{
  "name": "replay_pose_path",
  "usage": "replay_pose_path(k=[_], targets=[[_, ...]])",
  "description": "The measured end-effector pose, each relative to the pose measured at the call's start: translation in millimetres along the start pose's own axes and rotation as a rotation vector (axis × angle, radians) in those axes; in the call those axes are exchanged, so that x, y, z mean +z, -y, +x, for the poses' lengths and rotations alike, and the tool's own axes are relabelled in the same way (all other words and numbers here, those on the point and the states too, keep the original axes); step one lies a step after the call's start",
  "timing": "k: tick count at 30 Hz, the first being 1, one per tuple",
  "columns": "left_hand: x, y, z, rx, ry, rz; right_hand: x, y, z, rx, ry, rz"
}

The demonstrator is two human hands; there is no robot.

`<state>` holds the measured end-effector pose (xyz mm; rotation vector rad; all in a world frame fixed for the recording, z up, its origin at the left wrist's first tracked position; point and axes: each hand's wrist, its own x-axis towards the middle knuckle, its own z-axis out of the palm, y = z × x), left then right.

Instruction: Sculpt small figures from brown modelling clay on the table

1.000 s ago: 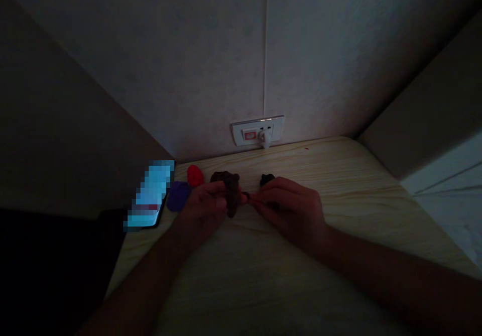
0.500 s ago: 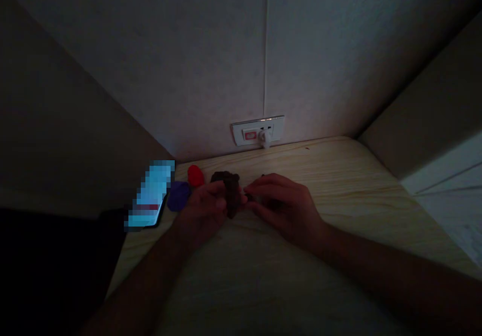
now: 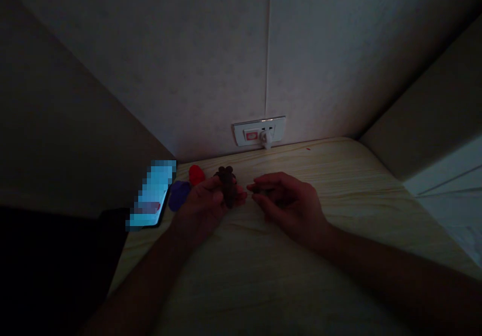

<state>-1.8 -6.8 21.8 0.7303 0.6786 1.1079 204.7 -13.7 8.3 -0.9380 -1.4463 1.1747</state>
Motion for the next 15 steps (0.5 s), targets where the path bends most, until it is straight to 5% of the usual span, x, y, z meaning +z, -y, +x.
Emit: replay_pose_path(k=[15], targets=[[-0.6,5.5,2.2,0.036,-0.096,0.026,-2.9,4.1,0.2,-0.021,0.097,0.082]])
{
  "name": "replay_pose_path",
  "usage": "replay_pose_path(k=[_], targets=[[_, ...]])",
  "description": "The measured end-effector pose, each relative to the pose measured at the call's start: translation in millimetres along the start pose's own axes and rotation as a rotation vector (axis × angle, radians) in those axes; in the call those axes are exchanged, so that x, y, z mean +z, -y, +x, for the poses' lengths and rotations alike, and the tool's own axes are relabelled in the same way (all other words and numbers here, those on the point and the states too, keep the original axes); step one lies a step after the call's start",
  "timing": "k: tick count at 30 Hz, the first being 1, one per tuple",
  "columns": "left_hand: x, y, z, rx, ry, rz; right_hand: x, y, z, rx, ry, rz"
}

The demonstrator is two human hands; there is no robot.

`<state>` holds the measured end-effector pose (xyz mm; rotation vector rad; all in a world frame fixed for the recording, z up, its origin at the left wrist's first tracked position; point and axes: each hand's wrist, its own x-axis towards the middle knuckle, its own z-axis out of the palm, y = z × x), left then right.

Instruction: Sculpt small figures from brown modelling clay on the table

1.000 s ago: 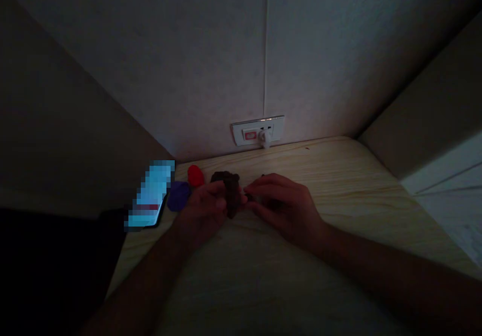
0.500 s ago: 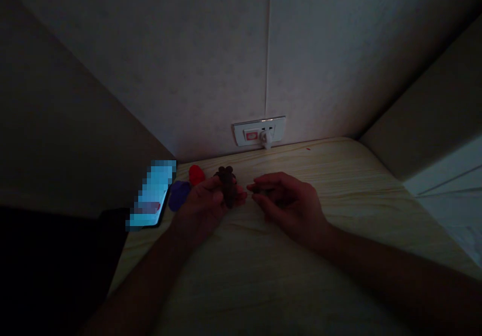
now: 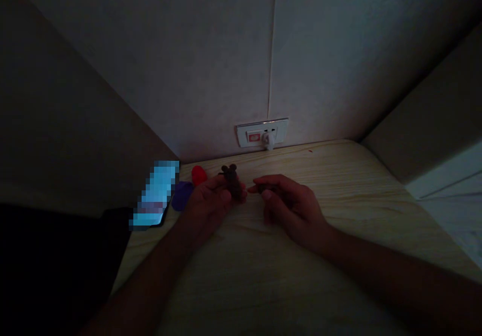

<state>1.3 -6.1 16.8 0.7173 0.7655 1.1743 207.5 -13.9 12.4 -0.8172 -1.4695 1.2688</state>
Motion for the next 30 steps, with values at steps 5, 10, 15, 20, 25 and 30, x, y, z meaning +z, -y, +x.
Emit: replay_pose_path(k=[5,10,15,20,25,30], targets=[[1.0,-0.5,0.5,0.002,-0.035,-0.003,-0.9,1.4,-0.4,-0.03,-0.045,-0.056],[2.3,-0.1,1.4,0.028,-0.086,-0.005,-0.9,2.9,-0.6,-0.035,-0.042,-0.051],[3.5,2.1,1.7,0.063,-0.131,-0.002,0.2,-0.5,1.8,-0.002,-0.11,-0.013],[6.8,2.4,2.8,0.086,-0.128,-0.021,2.9,-1.9,1.1,0.061,-0.065,0.056],[7.4,4.0,3.1,0.088,-0.11,-0.026,6.0,-1.3,-2.3,0.135,-0.042,0.155],[7.8,5.1,2.0,0.078,-0.123,-0.03,4.9,0.9,-2.3,0.048,-0.013,0.002]])
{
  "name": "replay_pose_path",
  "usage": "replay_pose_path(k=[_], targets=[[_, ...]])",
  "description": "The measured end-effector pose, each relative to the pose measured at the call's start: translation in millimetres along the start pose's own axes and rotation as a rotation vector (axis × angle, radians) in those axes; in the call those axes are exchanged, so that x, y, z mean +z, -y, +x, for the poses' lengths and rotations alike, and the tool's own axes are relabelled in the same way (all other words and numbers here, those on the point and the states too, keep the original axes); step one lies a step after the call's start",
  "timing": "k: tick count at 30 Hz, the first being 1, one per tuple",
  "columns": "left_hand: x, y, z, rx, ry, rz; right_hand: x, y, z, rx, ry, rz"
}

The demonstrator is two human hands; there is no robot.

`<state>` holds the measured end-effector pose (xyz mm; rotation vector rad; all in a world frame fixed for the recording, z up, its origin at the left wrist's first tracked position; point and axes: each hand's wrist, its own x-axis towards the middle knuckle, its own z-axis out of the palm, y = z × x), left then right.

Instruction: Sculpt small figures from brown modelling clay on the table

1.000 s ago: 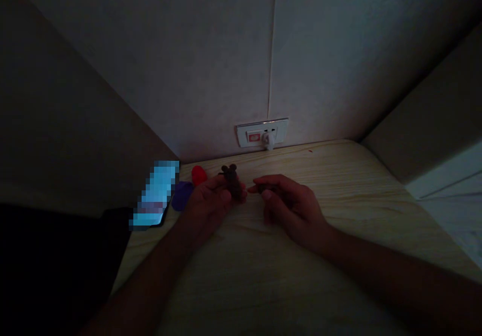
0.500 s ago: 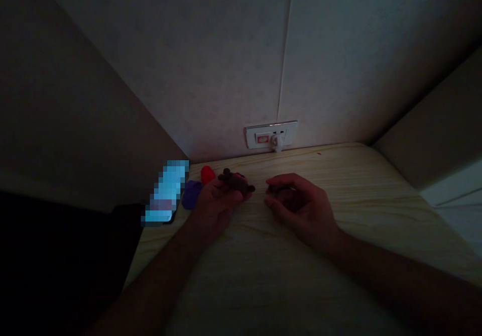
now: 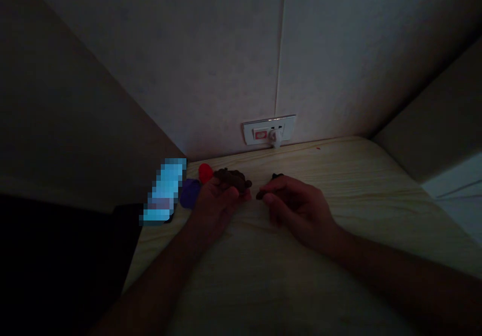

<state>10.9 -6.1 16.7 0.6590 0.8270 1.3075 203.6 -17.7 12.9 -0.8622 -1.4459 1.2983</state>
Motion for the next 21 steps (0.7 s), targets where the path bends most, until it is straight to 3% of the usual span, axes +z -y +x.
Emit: replay_pose_path(k=[4,10,14,21], targets=[[3.0,-1,-2,-0.015,-0.012,0.028,0,1,1,-0.085,-0.06,-0.032],[3.6,2,-2,-0.004,-0.041,0.07,4,3,-3,-0.054,-0.119,-0.026],[0.6,6,0,0.035,-0.001,0.103,4,5,-6,-0.06,-0.096,-0.047],[-4.8,10,-1,0.041,0.078,0.218,1,6,-7,-0.192,-0.115,-0.258]])
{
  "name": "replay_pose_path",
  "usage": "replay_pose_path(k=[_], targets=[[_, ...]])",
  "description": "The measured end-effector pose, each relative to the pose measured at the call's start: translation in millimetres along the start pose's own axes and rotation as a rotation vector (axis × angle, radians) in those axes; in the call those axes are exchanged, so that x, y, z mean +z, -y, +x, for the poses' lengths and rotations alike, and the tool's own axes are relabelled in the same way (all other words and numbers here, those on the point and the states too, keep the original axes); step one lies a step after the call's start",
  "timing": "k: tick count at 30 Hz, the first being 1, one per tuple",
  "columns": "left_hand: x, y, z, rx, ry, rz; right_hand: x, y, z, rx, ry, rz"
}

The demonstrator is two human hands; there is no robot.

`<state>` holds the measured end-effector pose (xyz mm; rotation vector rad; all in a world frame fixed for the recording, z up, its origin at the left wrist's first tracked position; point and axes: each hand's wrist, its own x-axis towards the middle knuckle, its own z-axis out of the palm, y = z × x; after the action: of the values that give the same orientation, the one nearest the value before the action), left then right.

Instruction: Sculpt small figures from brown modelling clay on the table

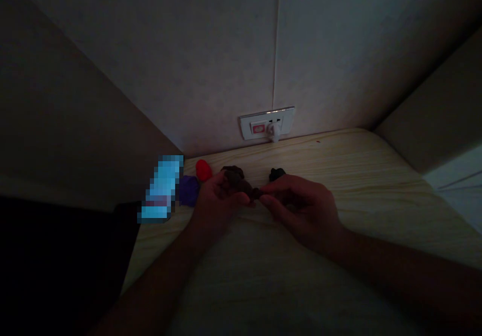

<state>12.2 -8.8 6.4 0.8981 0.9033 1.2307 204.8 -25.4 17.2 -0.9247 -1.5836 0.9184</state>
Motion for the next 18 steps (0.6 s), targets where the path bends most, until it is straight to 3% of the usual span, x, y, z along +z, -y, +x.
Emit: replay_pose_path(k=[18], targets=[[0.5,-0.8,0.6,-0.028,0.029,-0.011,-0.9,-1.9,1.4,-0.027,0.032,-0.038]])
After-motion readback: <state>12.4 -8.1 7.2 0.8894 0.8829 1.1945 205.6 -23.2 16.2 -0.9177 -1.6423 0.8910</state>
